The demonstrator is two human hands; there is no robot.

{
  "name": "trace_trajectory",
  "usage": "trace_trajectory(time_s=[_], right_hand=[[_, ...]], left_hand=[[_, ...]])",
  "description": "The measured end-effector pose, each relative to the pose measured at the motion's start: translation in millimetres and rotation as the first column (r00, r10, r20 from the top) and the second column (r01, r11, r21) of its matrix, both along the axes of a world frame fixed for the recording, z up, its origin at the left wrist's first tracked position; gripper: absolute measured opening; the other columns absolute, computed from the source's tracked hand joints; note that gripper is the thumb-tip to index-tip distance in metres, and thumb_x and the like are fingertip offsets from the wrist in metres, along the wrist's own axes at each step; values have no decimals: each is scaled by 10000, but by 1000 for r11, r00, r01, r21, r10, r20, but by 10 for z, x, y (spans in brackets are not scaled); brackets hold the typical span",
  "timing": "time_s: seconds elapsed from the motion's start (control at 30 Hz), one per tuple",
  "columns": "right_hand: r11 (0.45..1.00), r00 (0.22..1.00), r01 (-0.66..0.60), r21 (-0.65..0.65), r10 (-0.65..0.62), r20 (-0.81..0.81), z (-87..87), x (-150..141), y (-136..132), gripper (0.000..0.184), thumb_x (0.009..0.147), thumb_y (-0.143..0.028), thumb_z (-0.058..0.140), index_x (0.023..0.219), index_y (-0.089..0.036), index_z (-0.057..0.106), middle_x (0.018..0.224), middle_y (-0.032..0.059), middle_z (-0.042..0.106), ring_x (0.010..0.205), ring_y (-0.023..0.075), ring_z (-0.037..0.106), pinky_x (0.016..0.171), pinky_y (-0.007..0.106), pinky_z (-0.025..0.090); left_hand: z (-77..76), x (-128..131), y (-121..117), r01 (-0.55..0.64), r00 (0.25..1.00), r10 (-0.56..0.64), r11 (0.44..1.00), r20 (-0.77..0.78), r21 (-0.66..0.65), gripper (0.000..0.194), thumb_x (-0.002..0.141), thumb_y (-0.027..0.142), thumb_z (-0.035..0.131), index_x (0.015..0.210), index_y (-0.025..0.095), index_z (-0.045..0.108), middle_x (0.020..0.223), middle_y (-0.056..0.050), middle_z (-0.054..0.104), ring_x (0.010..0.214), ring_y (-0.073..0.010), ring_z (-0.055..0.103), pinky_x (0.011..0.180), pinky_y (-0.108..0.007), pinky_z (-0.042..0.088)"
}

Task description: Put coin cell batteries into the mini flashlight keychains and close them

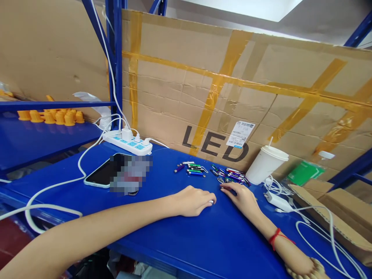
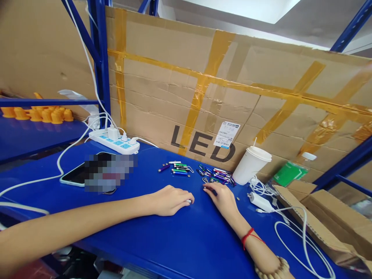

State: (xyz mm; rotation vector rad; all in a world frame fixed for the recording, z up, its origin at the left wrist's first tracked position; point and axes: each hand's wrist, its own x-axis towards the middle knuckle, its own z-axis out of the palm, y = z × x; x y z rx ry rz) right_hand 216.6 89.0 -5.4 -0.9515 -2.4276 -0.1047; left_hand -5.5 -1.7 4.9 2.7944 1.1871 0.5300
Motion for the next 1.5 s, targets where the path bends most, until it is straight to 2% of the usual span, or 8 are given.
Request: trace_trajectory(time_s=[0.23,0.4,0.53,0.73,0.9,1.17,1.37,1.5], right_hand=[[999,995,38,-19,-39,-90,-34,-42,55,405,873,-509,403,881,-204,671,796,62,674,696,202,640,612,326,530],[999,994,-17,-44,12,-112,16,-171,23,391,876,-502,403,872,-221,675,865,63,671,803,214,640,686,334,520],[994,980,-22,-103,1,-199,94,-381,-8,373,844,-521,459,858,-223,682,817,52,675,715,200,637,630,317,514],[992,899,9,-126,-63,-434,233,-747,-88,424,782,-561,532,847,-169,682,706,56,670,582,170,603,528,281,500],[961,794,-109,-253,-69,-604,260,-744,-202,384,734,-522,596,847,-171,704,751,66,680,613,174,608,561,284,512],[901,771,-189,-391,-111,-628,142,-676,-283,307,735,-461,593,870,-214,715,824,77,685,662,191,637,524,252,529],[880,782,-268,-393,-40,-621,162,-755,-457,272,768,-442,588,845,-223,729,753,74,655,628,167,619,462,207,505],[825,797,-363,-433,33,-604,251,-800,-622,186,824,-303,576,896,-207,718,757,58,643,653,141,619,564,201,523]], left_hand=[[71,35,-17,-102,995,101,990,-18,-96,184,937,244,333,1040,214,483,1022,-32,649,910,-209,630,656,-274,473],[98,26,-23,-150,988,152,980,1,-133,207,943,239,295,1052,216,470,1037,-35,642,909,-215,629,704,-306,482],[84,6,-17,-180,981,188,971,41,-155,217,945,242,289,1090,213,448,1088,-52,623,979,-226,606,767,-330,477],[148,-95,-26,-230,962,252,956,106,-184,249,954,274,262,1141,227,419,995,-39,646,905,-214,627,762,-323,470],[225,-141,-43,-232,936,279,947,212,-224,247,959,262,230,1115,234,420,844,13,644,714,-138,617,637,-234,444],[2,-203,-72,-36,694,398,851,599,-524,235,937,284,279,1047,190,464,728,14,575,474,-81,430,488,-196,353],[19,-246,-132,-145,661,494,823,565,-550,205,929,257,313,989,208,503,696,27,543,657,-112,503,659,-215,372],[17,-208,-224,-120,673,503,797,542,-591,189,926,219,318,924,197,506,704,33,531,672,-105,506,683,-212,361]])
